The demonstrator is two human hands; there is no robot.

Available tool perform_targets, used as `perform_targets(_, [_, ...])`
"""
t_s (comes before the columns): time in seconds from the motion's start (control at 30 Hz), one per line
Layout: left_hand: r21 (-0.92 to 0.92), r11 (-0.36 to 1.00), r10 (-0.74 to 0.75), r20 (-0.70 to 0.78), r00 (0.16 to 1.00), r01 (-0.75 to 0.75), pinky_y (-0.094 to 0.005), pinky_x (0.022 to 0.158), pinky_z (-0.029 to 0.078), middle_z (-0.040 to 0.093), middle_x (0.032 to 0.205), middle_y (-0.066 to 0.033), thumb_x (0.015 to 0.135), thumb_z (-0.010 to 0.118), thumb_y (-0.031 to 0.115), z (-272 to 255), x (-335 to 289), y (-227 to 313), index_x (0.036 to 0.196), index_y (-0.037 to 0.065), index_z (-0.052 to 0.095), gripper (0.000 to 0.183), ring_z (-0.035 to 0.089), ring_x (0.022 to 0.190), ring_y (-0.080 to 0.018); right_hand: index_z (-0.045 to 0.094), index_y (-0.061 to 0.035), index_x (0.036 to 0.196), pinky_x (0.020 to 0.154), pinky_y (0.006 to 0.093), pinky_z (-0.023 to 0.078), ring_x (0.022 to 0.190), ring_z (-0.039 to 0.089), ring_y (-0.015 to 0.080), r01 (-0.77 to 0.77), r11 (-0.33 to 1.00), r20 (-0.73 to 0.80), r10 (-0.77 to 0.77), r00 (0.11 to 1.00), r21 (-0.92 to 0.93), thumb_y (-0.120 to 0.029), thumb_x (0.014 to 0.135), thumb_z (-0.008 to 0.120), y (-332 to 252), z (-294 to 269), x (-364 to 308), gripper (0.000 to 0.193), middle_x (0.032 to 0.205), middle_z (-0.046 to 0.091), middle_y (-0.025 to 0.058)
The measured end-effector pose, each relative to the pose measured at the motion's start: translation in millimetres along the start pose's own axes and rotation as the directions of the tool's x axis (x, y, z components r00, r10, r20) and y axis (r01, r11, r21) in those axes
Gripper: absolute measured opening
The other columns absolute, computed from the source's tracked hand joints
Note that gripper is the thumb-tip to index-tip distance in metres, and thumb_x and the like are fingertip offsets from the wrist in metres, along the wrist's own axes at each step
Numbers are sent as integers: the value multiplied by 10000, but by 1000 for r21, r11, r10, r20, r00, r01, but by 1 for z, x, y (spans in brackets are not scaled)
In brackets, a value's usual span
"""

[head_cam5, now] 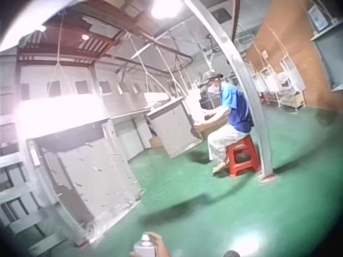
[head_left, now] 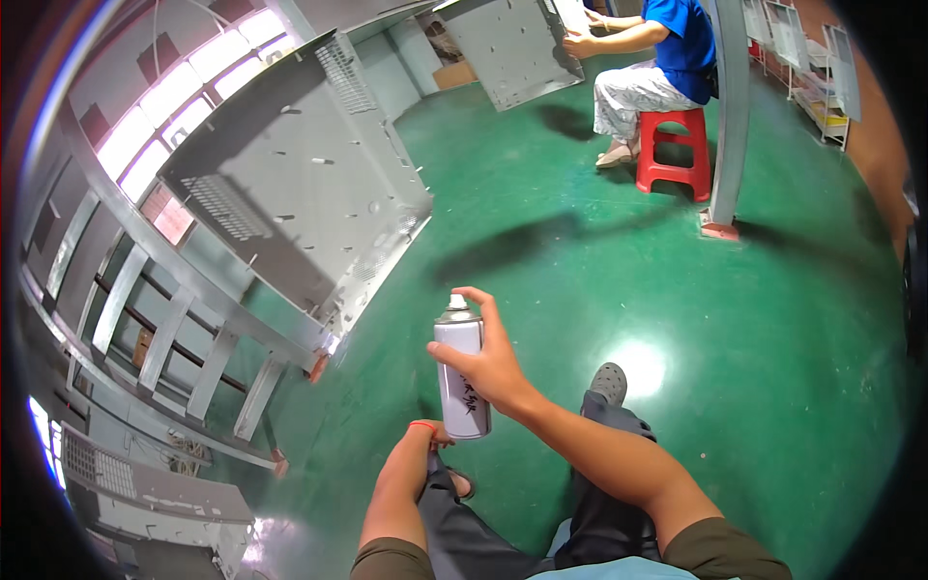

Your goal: Spray painting metal cabinets using a spray can.

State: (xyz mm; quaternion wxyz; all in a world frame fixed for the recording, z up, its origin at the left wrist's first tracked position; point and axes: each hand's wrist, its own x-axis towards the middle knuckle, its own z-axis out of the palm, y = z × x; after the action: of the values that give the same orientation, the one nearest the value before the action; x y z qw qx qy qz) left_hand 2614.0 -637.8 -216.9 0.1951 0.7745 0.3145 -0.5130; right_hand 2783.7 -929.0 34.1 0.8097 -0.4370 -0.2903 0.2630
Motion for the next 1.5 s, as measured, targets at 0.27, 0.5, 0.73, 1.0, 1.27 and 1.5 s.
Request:
perform_targets(0.27, [95, 993, -74, 54, 996, 69, -501, 977, 589, 777, 1218, -201, 1034, 615, 531, -9, 29, 7, 1355, 98, 725, 550, 761, 1061, -314, 354, -204, 1574, 808, 378, 590, 936, 668, 174, 9, 1000, 35, -9, 999, -2, -140, 925, 833, -8, -7, 4, 810, 1104, 634, 69])
perform_targets(0.5, [185, 982, -77, 259, 963, 29, -558, 1115, 499, 674, 1475, -194, 1034, 561, 585, -28, 72, 38, 1502, 139, 651, 653, 670, 1306, -322, 418, -150, 1527, 809, 355, 581, 936, 668, 172, 324, 882, -60, -365, 929, -342, -60, 905, 826, 7, -29, 42, 750, 1120, 651, 88])
perform_targets(0.73, [159, 982, -134, 234, 963, 98, -558, 1182, 442, 524, 1654, -157, 1038, 559, 593, -28, 50, 18, 1493, 182, 660, 621, 526, 1486, -320, 536, -101, 1471, 953, 454, 567, 1094, 677, 381, 767, 255, 123, -909, 397, -589, -40, 854, 852, -77, 74, 156, 696, 1340, 603, 211])
perform_targets(1.0, [-6, 995, -101, 133, 986, 102, -472, 876, 525, 685, 905, -32, 1005, 701, 531, -40, 4, 41, 913, 132, 654, 411, 644, 862, -203, 554, -110, 1460, 947, 471, 540, 1068, 656, 404, 779, 233, 170, -902, 397, -583, -180, 872, 832, -146, 125, 248, 654, 1236, 608, 207])
perform_targets(1.27, [-48, 992, -111, 143, 984, 119, -486, 981, 538, 734, 1192, -90, 985, 712, 536, -42, 13, 46, 1084, 121, 733, 427, 694, 1080, -254, 505, -121, 1492, 920, 498, 545, 1071, 646, 392, 779, 211, -67, -975, 213, -590, -129, 878, 802, -155, 110, 244, 681, 1266, 563, 211])
perform_targets(1.5, [-33, 996, -75, 190, 979, 83, -589, 1166, 451, 381, 1750, -163, 986, 655, 582, -45, 26, 62, 1375, 145, 725, 589, 489, 1518, -376, 513, -104, 1483, 932, 468, 556, 1099, 653, 372, 849, 293, 24, -941, 337, -440, -91, 828, 843, -141, 90, 221, 733, 1267, 606, 189])
